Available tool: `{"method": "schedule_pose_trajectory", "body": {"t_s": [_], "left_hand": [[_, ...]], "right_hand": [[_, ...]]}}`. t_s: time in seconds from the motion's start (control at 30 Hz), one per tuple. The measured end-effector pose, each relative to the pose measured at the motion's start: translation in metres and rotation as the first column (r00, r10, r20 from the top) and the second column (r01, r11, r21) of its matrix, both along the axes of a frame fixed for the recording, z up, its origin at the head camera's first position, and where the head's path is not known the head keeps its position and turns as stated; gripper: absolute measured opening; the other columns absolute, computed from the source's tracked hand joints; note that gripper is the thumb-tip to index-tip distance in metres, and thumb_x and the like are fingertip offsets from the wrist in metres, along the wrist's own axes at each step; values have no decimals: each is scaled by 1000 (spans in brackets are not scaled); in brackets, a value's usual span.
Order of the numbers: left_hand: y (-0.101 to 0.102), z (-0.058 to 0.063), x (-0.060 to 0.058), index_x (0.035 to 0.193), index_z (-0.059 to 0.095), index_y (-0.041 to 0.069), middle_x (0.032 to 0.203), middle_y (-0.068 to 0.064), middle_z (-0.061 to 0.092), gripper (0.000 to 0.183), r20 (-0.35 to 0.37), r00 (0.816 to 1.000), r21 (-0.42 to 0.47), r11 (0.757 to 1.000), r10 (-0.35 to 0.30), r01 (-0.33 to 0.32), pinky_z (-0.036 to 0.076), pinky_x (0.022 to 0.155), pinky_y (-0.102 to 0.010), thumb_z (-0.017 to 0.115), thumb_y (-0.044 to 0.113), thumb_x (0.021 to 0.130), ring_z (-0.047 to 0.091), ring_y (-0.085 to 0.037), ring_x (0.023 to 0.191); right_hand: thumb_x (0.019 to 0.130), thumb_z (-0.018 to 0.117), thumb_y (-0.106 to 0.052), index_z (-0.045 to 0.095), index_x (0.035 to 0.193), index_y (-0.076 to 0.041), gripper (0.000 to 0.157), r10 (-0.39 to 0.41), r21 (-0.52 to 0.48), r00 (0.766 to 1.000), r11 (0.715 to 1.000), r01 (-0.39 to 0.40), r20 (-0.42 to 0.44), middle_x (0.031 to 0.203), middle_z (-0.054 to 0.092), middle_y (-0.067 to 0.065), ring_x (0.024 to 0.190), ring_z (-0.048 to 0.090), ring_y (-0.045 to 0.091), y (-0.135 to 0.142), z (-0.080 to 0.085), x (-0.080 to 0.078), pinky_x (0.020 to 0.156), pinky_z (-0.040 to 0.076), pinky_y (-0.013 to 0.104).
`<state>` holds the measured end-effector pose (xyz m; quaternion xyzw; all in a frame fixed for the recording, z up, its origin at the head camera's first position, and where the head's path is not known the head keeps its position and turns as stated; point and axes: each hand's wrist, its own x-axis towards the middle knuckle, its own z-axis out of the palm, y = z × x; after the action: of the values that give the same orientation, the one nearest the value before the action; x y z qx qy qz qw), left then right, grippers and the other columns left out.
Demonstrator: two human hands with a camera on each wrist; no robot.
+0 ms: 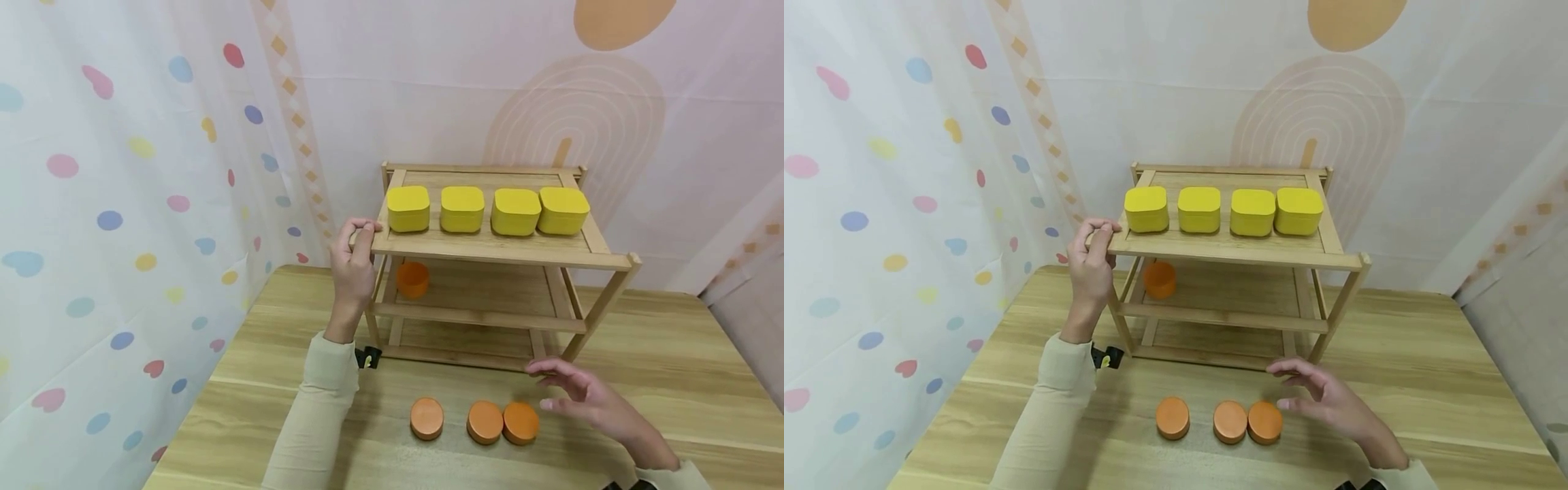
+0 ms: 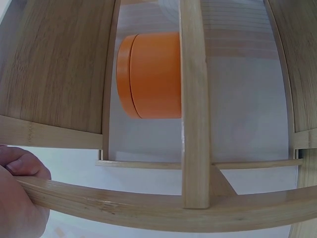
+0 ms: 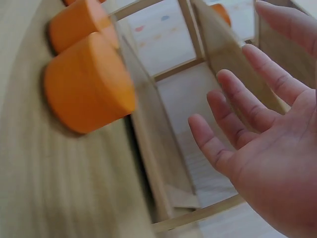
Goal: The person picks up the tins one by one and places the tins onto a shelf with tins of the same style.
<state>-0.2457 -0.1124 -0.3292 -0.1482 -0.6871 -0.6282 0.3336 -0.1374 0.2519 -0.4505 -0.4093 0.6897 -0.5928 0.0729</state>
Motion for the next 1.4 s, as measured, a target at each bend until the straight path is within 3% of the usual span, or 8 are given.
{"method": "schedule_pose_trajectory", "body": {"t_s": [0.23, 0.47, 0.57, 0.8, 1.0, 1.17, 1.4], "left_hand": [[0, -1, -1, 94, 64, 0, 49, 3, 38, 29, 6, 1000, -1, 1000, -4, 4, 25, 37, -25, 44, 19, 102, 29, -13, 40], [0, 0, 0, 95, 64, 1, 49, 0, 37, 29, -1, 1000, -5, 1000, 2, -2, 24, 37, -25, 44, 20, 102, 29, -13, 40], [1, 1, 1, 95, 64, 0, 50, -5, 38, 29, 0, 1000, -8, 1000, 2, -2, 25, 37, -25, 44, 20, 102, 30, -13, 41], [3, 3, 1, 95, 64, 0, 50, 2, 37, 28, 11, 1000, -8, 1000, 1, -1, 24, 37, -25, 45, 19, 102, 29, -13, 41], [3, 3, 0, 95, 64, 0, 50, 4, 36, 28, 5, 1000, -3, 1000, 0, 0, 24, 38, -24, 45, 19, 102, 29, -12, 41], [4, 3, -1, 95, 64, 0, 50, 2, 38, 28, 8, 1000, 0, 1000, -2, 2, 24, 39, -23, 45, 18, 102, 29, -12, 41], [4, 3, -1, 95, 64, -1, 50, 3, 37, 28, 10, 1000, 7, 1000, -3, 3, 25, 39, -23, 45, 19, 102, 29, -12, 41]], "right_hand": [[87, 57, 17, 47, 135, 6, 50, -64, 55, 998, 997, 63, 27, 142, 51, -4, 127, 48, 5, -1, -17, 4, 103, 40, 18], [92, 57, 9, 44, 136, 9, 46, -121, 126, 987, 986, 107, 106, 138, 52, -13, 123, 53, 8, 0, -27, 5, 98, 45, 21], [93, 57, 7, 43, 137, 9, 46, -123, 132, 983, 986, 105, 137, 139, 53, -8, 121, 54, 9, 1, -33, 4, 96, 46, 22], [93, 55, 9, 41, 137, 11, 47, -55, 97, 982, 995, 37, 183, 138, 53, 12, 125, 51, 9, 2, -44, 4, 100, 43, 21], [92, 59, 6, 42, 139, 8, 50, -42, 106, 969, 994, 16, 244, 141, 50, 17, 125, 49, 8, 4, -49, 5, 102, 39, 17], [93, 57, 8, 38, 141, 10, 52, 35, 50, 952, 997, -53, 304, 143, 44, 25, 130, 47, 9, 6, -53, 4, 104, 38, 16], [92, 56, 10, 40, 139, 11, 50, 94, -5, 943, 995, -98, 319, 149, 43, 16, 136, 40, 3, 9, -58, 2, 108, 31, 13]]}}
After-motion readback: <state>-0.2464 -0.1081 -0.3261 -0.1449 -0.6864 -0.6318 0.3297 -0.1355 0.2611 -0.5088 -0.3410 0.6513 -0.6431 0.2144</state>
